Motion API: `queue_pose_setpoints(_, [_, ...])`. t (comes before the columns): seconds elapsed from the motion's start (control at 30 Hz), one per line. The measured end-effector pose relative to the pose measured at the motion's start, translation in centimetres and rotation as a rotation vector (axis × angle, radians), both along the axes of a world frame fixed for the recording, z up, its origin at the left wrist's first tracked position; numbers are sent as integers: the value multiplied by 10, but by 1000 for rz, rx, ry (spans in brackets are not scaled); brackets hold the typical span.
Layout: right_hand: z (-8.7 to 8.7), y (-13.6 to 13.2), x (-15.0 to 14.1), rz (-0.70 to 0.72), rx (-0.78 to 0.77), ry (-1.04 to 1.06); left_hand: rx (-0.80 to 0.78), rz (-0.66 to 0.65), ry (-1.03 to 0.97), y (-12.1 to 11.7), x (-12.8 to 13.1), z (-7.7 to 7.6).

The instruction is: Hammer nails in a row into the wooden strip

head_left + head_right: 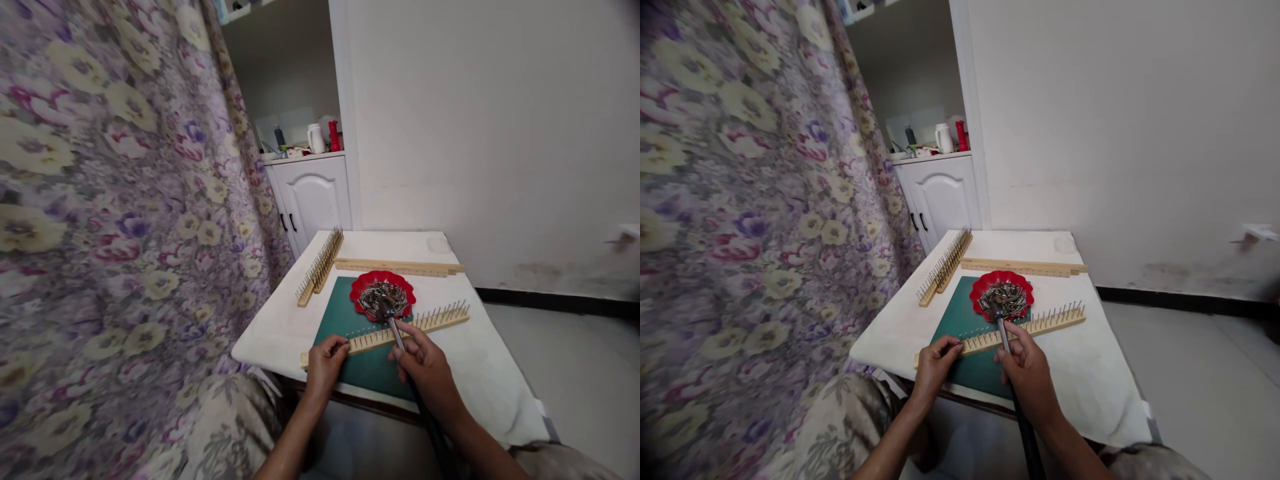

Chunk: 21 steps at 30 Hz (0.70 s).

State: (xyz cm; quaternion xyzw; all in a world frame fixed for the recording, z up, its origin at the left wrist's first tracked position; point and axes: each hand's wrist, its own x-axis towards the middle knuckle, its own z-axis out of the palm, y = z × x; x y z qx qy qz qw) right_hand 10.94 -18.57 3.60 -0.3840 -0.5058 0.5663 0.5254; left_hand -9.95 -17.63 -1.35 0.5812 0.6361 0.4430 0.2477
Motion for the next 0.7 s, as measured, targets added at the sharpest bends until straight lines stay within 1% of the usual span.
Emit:
queue_pose_setpoints(0.2, [4, -5, -1, 62, -6, 5, 20, -20, 33, 2, 0, -3])
queue_pose_setpoints(0.33, [5, -14, -7, 162, -42, 4, 53, -29, 50, 3, 1, -4])
queue_pose_setpoints(0.5, [1, -22, -19, 282, -57, -31, 60, -27, 74, 3, 1, -4])
queue_pose_setpoints(0.7, [-6, -23, -27, 300, -59, -91, 61, -39, 54, 2, 2, -5])
